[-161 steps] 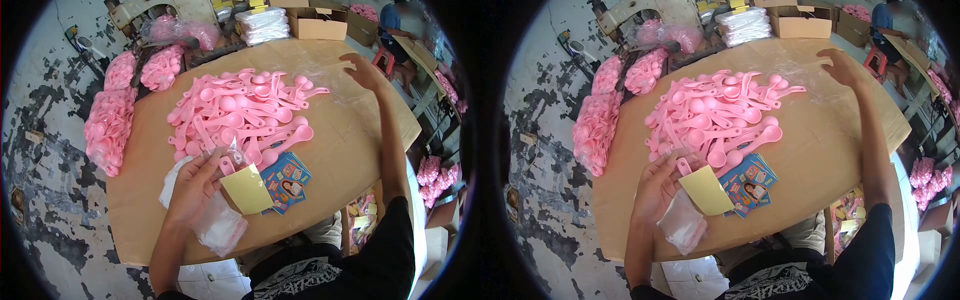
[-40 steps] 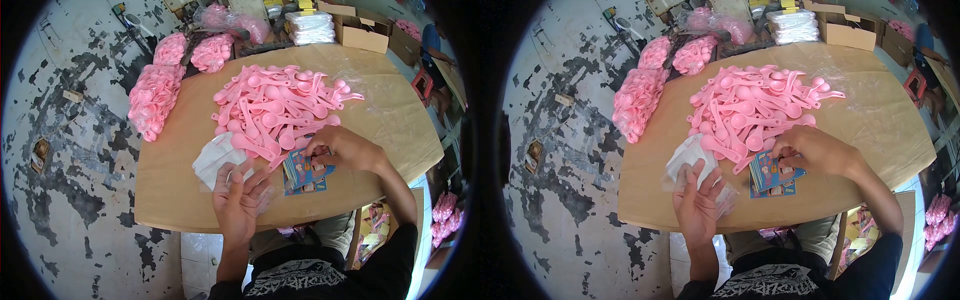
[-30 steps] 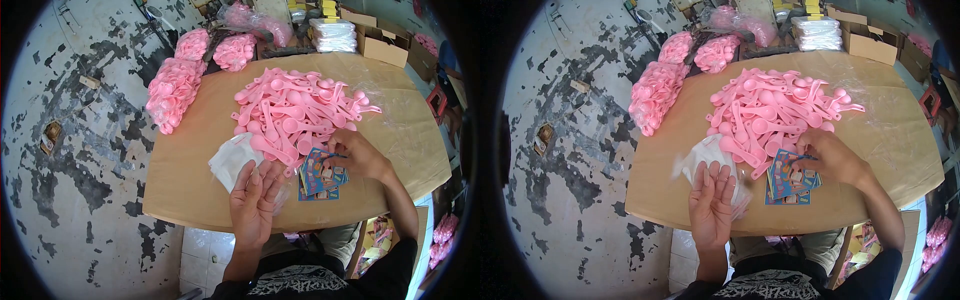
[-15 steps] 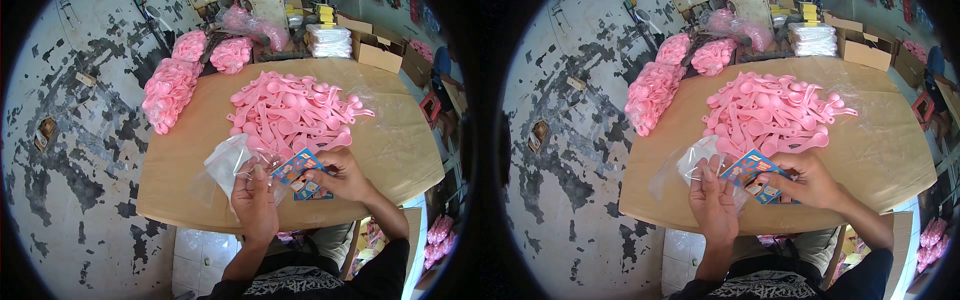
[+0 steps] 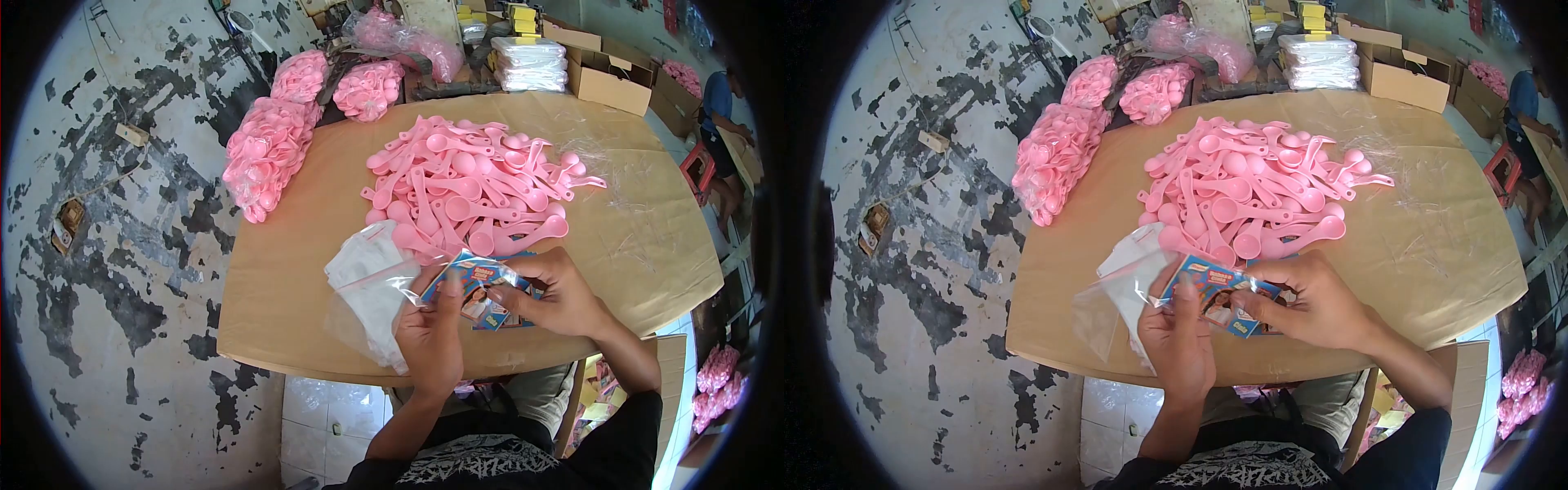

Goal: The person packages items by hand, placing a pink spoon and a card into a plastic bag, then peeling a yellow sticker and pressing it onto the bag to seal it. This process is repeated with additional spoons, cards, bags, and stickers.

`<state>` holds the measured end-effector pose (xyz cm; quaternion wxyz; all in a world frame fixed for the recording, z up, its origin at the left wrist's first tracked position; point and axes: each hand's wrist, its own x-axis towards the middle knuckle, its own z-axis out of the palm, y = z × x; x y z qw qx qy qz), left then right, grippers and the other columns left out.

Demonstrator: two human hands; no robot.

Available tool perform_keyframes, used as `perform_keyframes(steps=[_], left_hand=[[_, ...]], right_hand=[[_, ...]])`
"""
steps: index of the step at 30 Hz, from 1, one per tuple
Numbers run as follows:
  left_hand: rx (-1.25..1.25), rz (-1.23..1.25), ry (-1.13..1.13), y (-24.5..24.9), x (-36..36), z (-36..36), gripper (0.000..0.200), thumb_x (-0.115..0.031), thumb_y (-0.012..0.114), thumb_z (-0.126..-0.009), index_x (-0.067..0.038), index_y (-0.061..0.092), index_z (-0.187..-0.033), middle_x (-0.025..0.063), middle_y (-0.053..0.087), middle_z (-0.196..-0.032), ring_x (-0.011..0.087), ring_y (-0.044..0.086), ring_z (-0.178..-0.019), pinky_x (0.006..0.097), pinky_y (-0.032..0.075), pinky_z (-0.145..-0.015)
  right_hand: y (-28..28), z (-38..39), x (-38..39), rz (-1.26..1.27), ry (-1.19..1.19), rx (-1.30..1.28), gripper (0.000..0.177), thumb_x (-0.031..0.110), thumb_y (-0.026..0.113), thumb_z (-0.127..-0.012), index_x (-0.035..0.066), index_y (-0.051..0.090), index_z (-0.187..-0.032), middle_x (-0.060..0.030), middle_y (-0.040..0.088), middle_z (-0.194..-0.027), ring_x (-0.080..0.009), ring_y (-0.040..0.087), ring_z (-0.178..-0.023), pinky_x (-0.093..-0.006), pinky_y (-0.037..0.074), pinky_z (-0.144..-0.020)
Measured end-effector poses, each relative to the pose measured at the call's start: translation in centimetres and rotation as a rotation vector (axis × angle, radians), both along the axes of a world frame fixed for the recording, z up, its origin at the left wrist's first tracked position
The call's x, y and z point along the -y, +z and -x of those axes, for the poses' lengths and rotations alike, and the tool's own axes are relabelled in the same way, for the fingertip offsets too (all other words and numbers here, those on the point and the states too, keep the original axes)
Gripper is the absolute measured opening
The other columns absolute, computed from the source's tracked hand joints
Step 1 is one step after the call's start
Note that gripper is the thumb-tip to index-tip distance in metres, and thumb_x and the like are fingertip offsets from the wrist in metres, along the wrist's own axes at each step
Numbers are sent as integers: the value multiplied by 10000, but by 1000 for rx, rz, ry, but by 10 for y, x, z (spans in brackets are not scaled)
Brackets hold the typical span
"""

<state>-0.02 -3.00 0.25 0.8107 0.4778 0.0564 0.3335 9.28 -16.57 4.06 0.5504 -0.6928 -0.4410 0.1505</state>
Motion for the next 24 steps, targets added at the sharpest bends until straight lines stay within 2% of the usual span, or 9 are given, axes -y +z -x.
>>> perform_keyframes(steps=[4,7,9,11,15,16,18,23,24], left_hand=[[-14,-137,-112,0,11,0,244,-59,615,-914,39,576,-1134,56,617,-1026,88,571,-908,225,450,-806],[103,-379,-201,3,12,0,329,-35,624,-901,46,520,-1202,77,572,-1116,117,542,-1009,253,439,-863],[114,-106,-213,-7,18,1,450,-130,544,-956,64,381,-1328,158,455,-1326,175,467,-1173,321,387,-988],[224,218,-279,-7,17,0,508,-193,496,-979,64,312,-1377,195,385,-1408,200,425,-1247,355,349,-1042],[237,-43,-296,-13,16,-4,559,-212,511,-958,9,288,-1420,201,345,-1448,250,399,-1302,382,317,-1073],[220,-181,-326,-16,16,-2,577,-174,577,-906,-11,305,-1388,212,356,-1432,280,393,-1307,401,324,-1072],[209,-462,-367,-23,17,2,640,-99,708,-803,-52,340,-1324,233,380,-1400,342,381,-1317,439,339,-1069],[497,-266,-272,-48,10,-7,454,-67,704,-783,-92,417,-1133,240,486,-1295,371,428,-1277,488,318,-1076],[445,-191,-260,-45,9,-2,443,-64,700,-787,-96,416,-1124,238,493,-1287,366,433,-1274,491,319,-1077]], right_hand=[[-5,0,1,-120,4,-134,184,110,672,-872,-6,663,-1015,-24,654,-766,-31,551,-678,-226,468,-605],[-9,-6,4,-138,37,-80,177,130,672,-882,-10,660,-989,0,635,-783,-24,542,-712,-220,464,-629],[-14,-15,10,-51,90,-3,163,135,669,-885,-7,658,-965,8,614,-786,-27,542,-722,-219,462,-638],[-12,-6,2,-169,86,-184,145,140,683,-873,3,649,-906,6,593,-777,-39,539,-720,-223,451,-628],[-1,-4,7,13,172,-484,168,149,718,-842,13,625,-809,-7,590,-796,-55,529,-753,-241,434,-621],[-9,-12,11,52,207,-242,191,156,720,-839,4,618,-786,-25,623,-832,-66,535,-743,-247,431,-612],[-18,-15,9,-65,278,-128,183,153,709,-844,1,621,-790,-36,638,-829,-76,541,-703,-245,432,-604],[-7,-39,20,73,262,23,93,113,662,-851,20,673,-855,-68,676,-789,-100,617,-693,-254,467,-604],[-6,-51,18,131,87,141,121,117,654,-843,42,695,-928,-103,678,-844,-172,648,-771,-320,505,-670]])
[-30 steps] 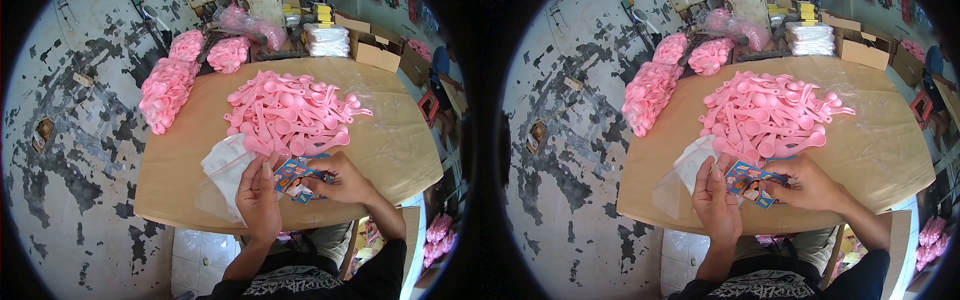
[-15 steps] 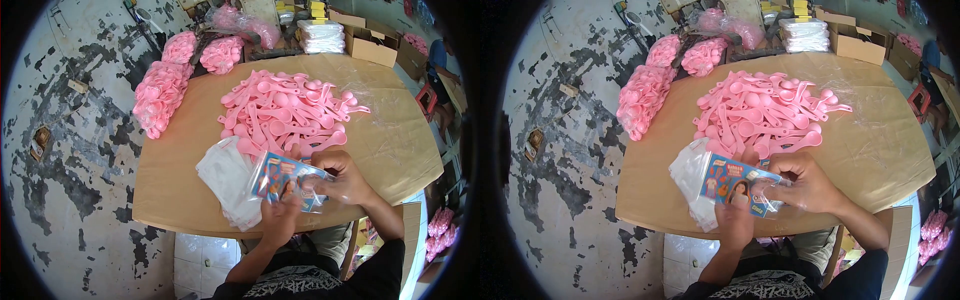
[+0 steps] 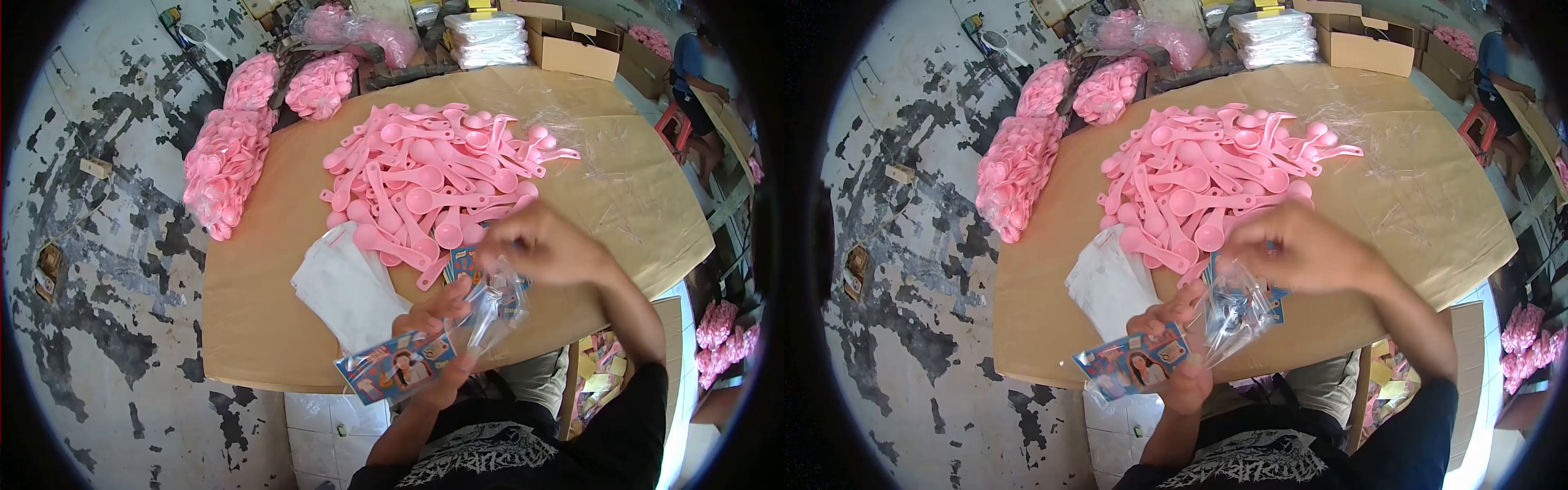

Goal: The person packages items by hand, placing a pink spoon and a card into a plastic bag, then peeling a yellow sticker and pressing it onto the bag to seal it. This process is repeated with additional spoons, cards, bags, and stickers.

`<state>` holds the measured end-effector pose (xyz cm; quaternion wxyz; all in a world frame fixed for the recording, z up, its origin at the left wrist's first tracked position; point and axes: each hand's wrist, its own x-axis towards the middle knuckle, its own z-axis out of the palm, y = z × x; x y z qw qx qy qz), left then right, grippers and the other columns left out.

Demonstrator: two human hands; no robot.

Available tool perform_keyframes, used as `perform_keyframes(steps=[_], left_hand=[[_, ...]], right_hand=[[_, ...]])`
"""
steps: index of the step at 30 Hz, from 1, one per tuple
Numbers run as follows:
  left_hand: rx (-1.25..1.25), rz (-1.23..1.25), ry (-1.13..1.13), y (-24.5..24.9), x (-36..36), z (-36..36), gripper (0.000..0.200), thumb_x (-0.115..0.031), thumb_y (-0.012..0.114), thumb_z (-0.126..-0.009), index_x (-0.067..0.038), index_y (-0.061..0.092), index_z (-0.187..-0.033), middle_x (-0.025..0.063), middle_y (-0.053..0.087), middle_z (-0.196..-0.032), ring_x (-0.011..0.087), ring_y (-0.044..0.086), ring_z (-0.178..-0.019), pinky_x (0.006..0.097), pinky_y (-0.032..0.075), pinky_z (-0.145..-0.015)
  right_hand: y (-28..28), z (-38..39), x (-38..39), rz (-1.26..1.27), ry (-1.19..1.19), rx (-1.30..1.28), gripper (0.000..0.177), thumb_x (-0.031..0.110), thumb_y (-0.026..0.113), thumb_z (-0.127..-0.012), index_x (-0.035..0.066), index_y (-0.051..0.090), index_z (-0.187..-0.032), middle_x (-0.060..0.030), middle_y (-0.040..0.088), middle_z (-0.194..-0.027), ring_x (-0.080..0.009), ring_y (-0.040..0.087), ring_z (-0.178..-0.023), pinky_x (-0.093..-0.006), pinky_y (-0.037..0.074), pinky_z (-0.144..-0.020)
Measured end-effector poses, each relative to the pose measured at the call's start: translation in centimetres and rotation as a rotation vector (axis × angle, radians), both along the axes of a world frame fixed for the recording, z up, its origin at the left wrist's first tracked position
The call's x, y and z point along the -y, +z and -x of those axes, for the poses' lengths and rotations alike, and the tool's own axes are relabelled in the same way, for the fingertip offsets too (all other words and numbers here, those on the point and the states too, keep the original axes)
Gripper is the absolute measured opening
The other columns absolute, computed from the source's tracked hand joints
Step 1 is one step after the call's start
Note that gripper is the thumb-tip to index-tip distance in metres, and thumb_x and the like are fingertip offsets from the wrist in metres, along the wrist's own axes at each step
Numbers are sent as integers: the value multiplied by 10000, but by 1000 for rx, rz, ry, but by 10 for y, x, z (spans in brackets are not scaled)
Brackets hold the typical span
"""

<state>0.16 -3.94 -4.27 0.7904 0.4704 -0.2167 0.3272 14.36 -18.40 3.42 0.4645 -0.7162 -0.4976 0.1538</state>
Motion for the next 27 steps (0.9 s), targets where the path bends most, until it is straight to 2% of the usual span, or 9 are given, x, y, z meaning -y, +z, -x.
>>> perform_keyframes(steps=[3,6,9,12,15,18,21,25,27], left_hand=[[-73,63,9,3,2,4,467,-38,680,-802,-104,403,-1173,202,519,-1252,361,448,-1262,505,337,-1069],[-34,94,-34,0,4,-1,492,-26,673,-807,-105,398,-1207,192,524,-1240,363,450,-1259,516,352,-1060],[-43,92,-41,-1,1,-3,507,-26,672,-810,-111,396,-1226,182,524,-1244,365,444,-1265,532,338,-1069],[-102,96,-17,-3,3,1,506,-54,686,-815,-116,397,-1225,167,523,-1261,366,432,-1277,542,311,-1086],[-90,196,3,-4,0,0,507,-88,696,-822,-120,397,-1230,169,512,-1290,385,412,-1293,556,275,-1103],[-70,297,11,-5,0,1,509,-122,677,-848,-132,387,-1266,162,480,-1338,399,359,-1327,569,245,-1111],[-45,322,-39,-7,-2,0,518,-150,643,-883,-146,365,-1320,141,431,-1396,379,308,-1364,563,231,-1121],[-65,392,-91,0,-3,0,507,-161,663,-876,-155,382,-1299,123,455,-1381,378,325,-1356,582,243,-1101],[-58,385,-107,2,-2,0,513,-179,649,-890,-158,363,-1315,136,414,-1407,377,325,-1356,576,241,-1105]], right_hand=[[-13,-39,-11,39,-322,639,144,117,646,-835,14,670,-934,-138,660,-910,-252,632,-864,-372,496,-798],[-33,-54,-25,167,-329,719,209,151,635,-839,74,666,-1031,-149,630,-995,-308,579,-963,-429,452,-887],[-38,-52,-33,202,-362,641,237,147,640,-832,72,654,-1057,-142,620,-1020,-309,571,-988,-428,432,-912],[-32,-57,-17,71,-312,685,222,143,648,-844,56,655,-1049,-149,641,-995,-266,611,-917,-403,473,-826],[5,-31,5,34,-287,200,152,107,638,-864,29,666,-992,-141,673,-941,-213,640,-813,-336,494,-707],[26,-3,34,-28,-250,287,102,80,629,-872,16,678,-934,-125,693,-869,-172,644,-719,-283,480,-627],[40,20,52,52,-187,149,91,56,651,-842,17,688,-917,-104,696,-840,-171,648,-708,-280,480,-639],[44,38,43,-1,-121,203,106,68,667,-832,14,681,-922,-105,694,-833,-208,674,-721,-306,494,-633],[45,43,35,2,-67,199,171,114,664,-850,21,658,-994,-120,687,-842,-254,679,-742,-336,511,-651]])
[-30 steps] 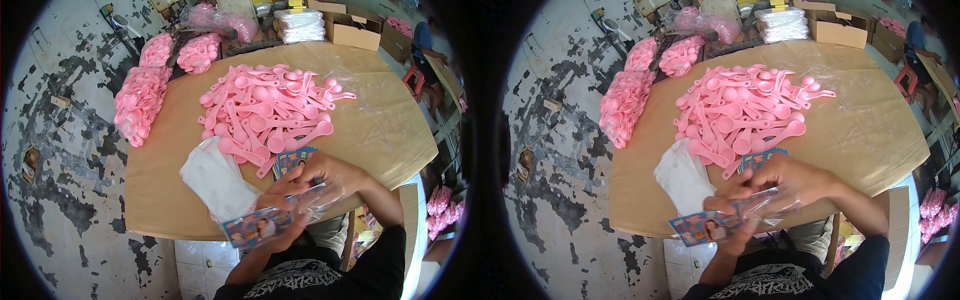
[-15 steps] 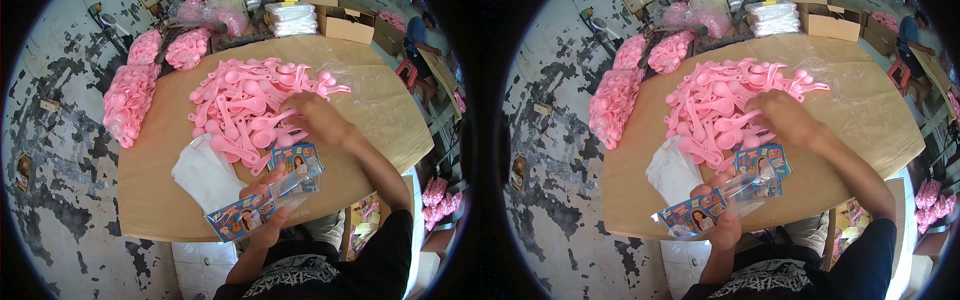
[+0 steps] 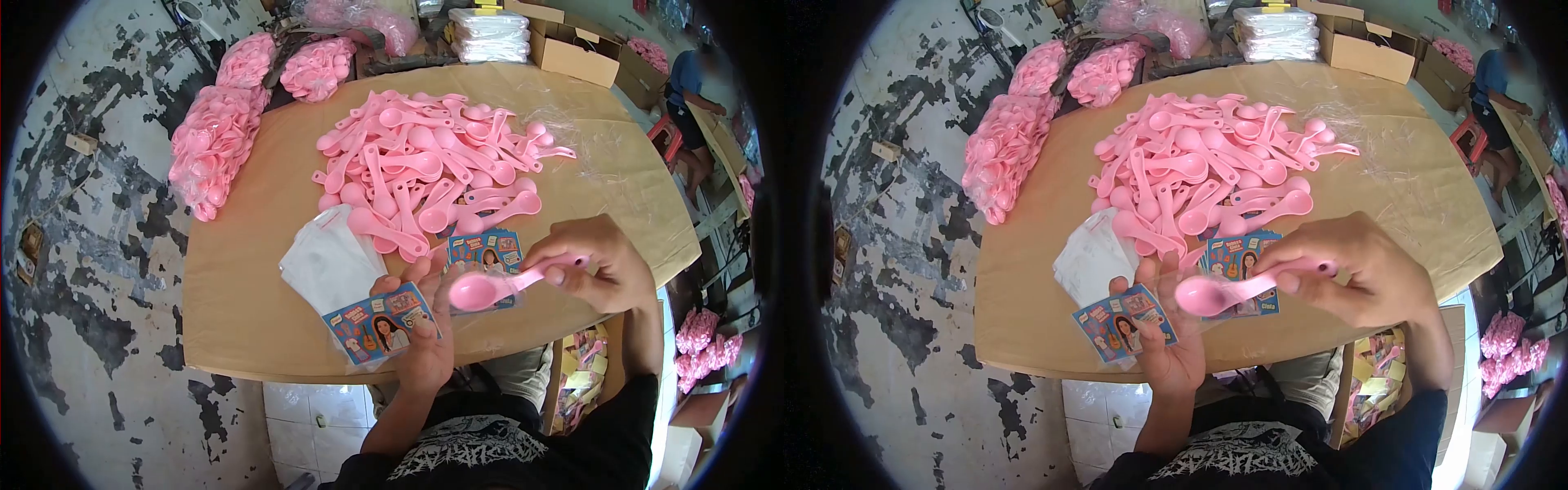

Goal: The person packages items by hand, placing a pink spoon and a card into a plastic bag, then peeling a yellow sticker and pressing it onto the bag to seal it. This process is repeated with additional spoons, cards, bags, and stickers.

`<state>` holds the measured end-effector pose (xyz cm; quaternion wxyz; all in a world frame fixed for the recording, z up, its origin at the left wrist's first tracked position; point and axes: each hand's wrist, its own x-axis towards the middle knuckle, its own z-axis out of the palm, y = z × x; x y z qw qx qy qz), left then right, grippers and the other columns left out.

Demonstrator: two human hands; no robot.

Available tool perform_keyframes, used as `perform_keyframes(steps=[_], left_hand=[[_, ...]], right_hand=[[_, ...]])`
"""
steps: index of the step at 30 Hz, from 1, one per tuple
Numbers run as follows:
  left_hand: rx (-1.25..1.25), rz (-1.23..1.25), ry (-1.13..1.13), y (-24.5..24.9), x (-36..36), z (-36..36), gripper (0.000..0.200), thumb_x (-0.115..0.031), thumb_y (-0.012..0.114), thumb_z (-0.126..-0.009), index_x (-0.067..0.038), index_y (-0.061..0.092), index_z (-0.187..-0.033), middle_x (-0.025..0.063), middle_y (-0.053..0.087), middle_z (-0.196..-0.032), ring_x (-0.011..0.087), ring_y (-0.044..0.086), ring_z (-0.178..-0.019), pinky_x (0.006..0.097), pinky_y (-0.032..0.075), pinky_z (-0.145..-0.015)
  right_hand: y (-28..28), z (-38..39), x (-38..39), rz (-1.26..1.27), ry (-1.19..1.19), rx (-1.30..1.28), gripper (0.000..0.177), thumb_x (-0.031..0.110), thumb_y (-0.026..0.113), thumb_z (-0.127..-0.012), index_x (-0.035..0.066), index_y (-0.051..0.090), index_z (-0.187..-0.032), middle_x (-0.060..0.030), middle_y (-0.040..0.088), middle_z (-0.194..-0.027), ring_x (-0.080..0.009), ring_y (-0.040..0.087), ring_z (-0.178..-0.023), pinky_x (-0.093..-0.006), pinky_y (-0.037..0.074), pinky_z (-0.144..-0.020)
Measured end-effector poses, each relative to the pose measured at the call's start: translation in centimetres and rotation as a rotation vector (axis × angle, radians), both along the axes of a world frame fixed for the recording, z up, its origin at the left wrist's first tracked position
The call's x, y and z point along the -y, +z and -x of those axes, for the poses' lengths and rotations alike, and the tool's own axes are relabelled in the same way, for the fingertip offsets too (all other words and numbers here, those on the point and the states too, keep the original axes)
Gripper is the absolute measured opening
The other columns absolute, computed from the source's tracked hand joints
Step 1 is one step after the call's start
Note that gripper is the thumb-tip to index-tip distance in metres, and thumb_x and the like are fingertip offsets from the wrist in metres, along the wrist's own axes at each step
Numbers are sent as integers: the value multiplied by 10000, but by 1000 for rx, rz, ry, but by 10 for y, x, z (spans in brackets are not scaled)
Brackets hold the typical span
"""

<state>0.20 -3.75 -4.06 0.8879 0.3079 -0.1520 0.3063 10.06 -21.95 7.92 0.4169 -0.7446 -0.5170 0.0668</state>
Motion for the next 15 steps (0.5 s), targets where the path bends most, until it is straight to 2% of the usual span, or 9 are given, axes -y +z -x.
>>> perform_keyframes(steps=[2,3,6,7,10,11,14,15], left_hand=[[-27,36,-25,5,7,1,526,-201,633,-904,-164,337,-1338,151,362,-1437,373,323,-1357,564,242,-1111],[-46,58,-58,8,11,2,533,-224,621,-912,-169,326,-1352,145,345,-1450,362,314,-1363,553,241,-1118],[-94,111,-195,14,22,4,553,-315,580,-931,-189,304,-1393,95,316,-1483,311,272,-1389,517,231,-1140],[-117,143,-265,8,24,7,604,-339,581,-926,-170,271,-1416,96,290,-1493,304,262,-1393,499,215,-1152],[-61,200,-381,-3,27,7,741,-392,601,-903,-117,196,-1459,105,233,-1514,289,248,-1397,468,187,-1171],[-119,188,-363,5,25,8,951,-387,713,-821,-67,111,-1483,145,187,-1526,284,215,-1409,444,173,-1171],[-219,-104,-166,21,15,6,1094,-229,804,-734,-26,34,-1484,173,219,-1507,276,227,-1407,427,176,-1151],[-237,-250,-59,15,14,6,1063,-151,798,-710,-4,79,-1479,191,190,-1516,290,207,-1410,434,159,-1141]], right_hand=[[-5,3,-11,-18,78,-13,209,133,658,-861,30,642,-1042,-126,683,-847,-273,675,-739,-346,515,-658],[0,4,-19,-31,173,26,259,230,626,-884,7,648,-1014,-115,668,-843,-228,632,-627,-334,480,-575],[-3,20,-34,-19,76,-25,255,218,661,-868,2,640,-1002,-122,634,-762,-249,632,-618,-324,484,-569],[2,21,-33,-1,46,43,202,166,695,-831,15,626,-947,-106,620,-738,-209,613,-594,-307,451,-529],[23,15,-12,-293,-105,120,143,97,682,-790,-8,624,-869,-106,644,-713,-134,570,-519,-272,406,-467],[31,12,-3,-382,-161,172,123,77,680,-774,-11,625,-840,-99,645,-693,-108,548,-498,-258,384,-448],[61,15,5,-216,-317,379,107,57,708,-730,4,617,-711,-47,581,-550,-72,461,-423,-222,290,-399],[66,18,3,-143,-323,424,117,58,714,-726,11,613,-691,-40,567,-531,-71,460,-414,-231,288,-389]])
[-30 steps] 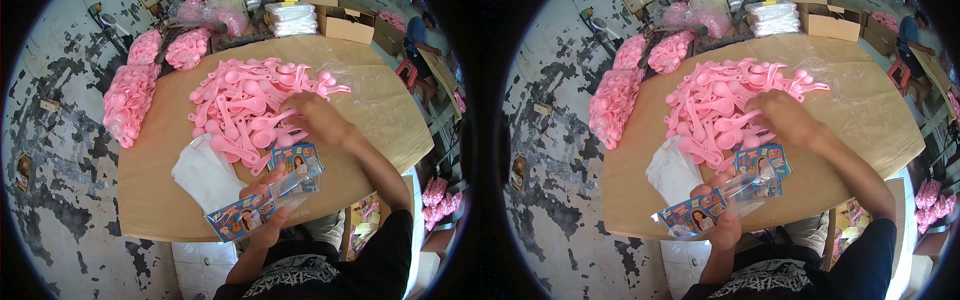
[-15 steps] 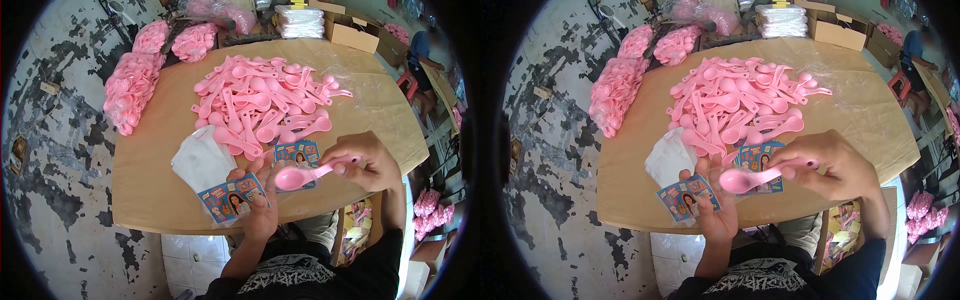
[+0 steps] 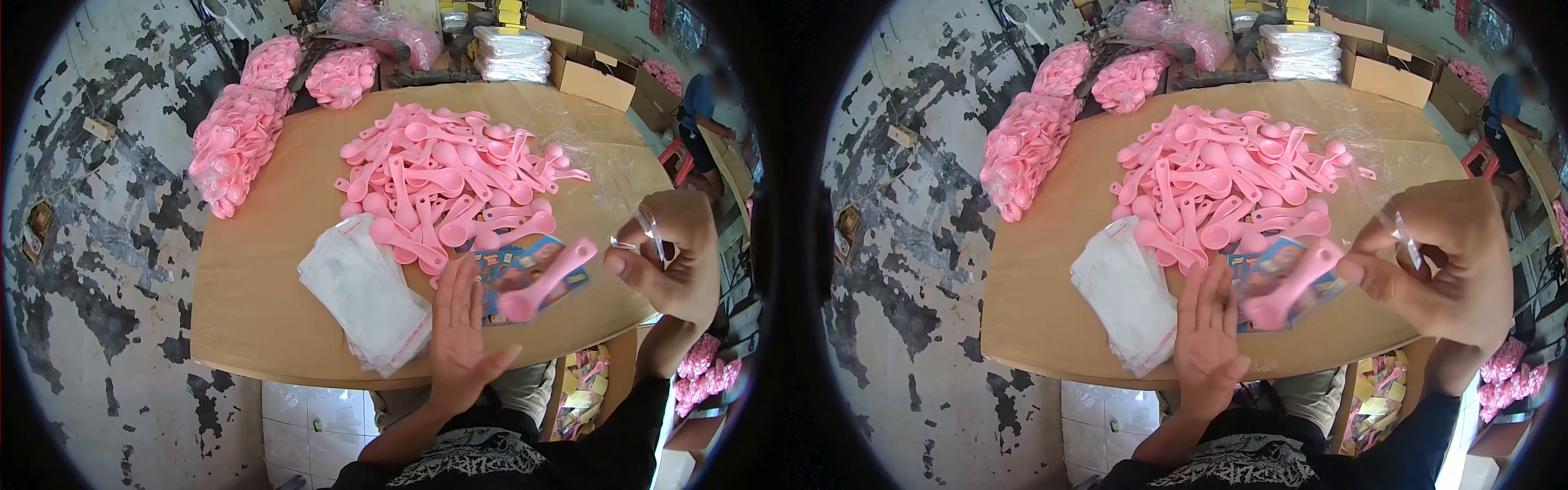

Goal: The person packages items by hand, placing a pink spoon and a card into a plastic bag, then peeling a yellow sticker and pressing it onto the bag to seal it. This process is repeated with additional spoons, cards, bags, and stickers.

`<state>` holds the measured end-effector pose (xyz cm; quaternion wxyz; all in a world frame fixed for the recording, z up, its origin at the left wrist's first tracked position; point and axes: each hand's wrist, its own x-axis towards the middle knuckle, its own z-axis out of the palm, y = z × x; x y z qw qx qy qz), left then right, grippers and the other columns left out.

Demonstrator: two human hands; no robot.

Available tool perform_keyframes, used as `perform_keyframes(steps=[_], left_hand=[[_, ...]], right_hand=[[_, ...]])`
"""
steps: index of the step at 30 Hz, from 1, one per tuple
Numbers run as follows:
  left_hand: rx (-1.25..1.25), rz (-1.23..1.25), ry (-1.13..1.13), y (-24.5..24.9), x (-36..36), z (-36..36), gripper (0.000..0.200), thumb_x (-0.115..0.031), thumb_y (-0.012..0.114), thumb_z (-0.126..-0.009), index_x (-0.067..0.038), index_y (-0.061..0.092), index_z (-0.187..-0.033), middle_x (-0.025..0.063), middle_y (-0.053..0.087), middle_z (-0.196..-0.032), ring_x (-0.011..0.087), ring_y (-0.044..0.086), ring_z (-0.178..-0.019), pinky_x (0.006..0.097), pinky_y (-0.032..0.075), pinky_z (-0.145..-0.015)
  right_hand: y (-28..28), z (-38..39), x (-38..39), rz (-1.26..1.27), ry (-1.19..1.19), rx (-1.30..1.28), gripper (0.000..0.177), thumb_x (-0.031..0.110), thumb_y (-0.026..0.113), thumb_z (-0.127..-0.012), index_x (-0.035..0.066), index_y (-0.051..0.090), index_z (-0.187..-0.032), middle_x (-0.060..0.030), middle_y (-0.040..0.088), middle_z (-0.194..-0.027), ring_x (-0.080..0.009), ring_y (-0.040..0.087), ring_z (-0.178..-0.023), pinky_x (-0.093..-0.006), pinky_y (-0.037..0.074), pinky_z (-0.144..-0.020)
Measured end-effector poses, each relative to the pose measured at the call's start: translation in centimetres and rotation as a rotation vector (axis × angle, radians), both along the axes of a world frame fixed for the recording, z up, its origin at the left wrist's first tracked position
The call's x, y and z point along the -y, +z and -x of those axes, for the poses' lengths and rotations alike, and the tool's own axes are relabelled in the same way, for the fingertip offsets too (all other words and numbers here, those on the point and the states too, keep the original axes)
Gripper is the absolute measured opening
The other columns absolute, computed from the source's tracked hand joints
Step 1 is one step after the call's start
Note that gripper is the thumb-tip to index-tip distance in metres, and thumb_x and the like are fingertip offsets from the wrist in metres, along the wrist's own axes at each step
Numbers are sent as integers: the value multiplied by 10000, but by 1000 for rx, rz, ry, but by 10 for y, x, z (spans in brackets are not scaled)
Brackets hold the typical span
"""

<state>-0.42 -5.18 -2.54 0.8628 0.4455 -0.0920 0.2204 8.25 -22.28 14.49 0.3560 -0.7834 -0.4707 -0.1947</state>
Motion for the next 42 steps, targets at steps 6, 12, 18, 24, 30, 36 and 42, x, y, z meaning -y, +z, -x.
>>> perform_keyframes(steps=[6,12,18,24,30,36,42], left_hand=[[13,-757,33,8,16,9,740,-123,679,-837,34,260,-1426,223,391,-1393,295,421,-1273,404,339,-1038],[-304,-236,-412,16,7,15,358,-107,483,-978,58,462,-1295,121,608,-1181,136,557,-1061,283,440,-909],[-342,-240,-347,15,5,18,353,-115,433,-1002,47,413,-1315,150,553,-1254,163,541,-1123,303,433,-954],[-231,-436,82,13,4,3,321,-99,388,-1014,42,452,-1296,121,531,-1238,134,523,-1111,282,427,-928],[-247,-422,17,13,7,1,365,-75,399,-1005,39,407,-1351,104,536,-1208,103,550,-1002,238,445,-851],[-366,-729,53,20,-1,5,369,-77,425,-990,36,419,-1341,57,592,-969,75,548,-790,223,451,-665],[-324,-987,99,21,-6,7,308,-41,446,-958,41,464,-1254,91,555,-703,89,518,-615,284,378,-538]], right_hand=[[-10,7,-25,312,201,-175,139,109,735,-764,54,631,-690,-36,621,-586,-78,549,-459,-250,349,-398],[-42,-21,-28,-99,131,-346,319,222,807,-730,2,672,-917,-90,650,-845,-102,572,-593,-233,403,-509],[-65,-24,-27,-16,230,-750,118,10,712,-792,-10,695,-907,-69,699,-770,-108,639,-668,-230,488,-603],[-69,-17,-33,-49,11,-342,154,21,720,-758,52,708,-908,-48,649,-857,-138,597,-711,-261,484,-622],[-83,-18,-37,90,48,305,251,138,738,-598,117,702,-846,11,625,-878,-157,586,-830,-295,508,-654],[-86,-17,-36,187,89,312,240,193,733,-616,86,683,-826,-4,626,-851,-173,590,-833,-312,512,-682],[-80,-13,-31,306,110,202,216,184,723,-663,52,665,-825,-38,612,-810,-202,580,-816,-336,518,-715]])
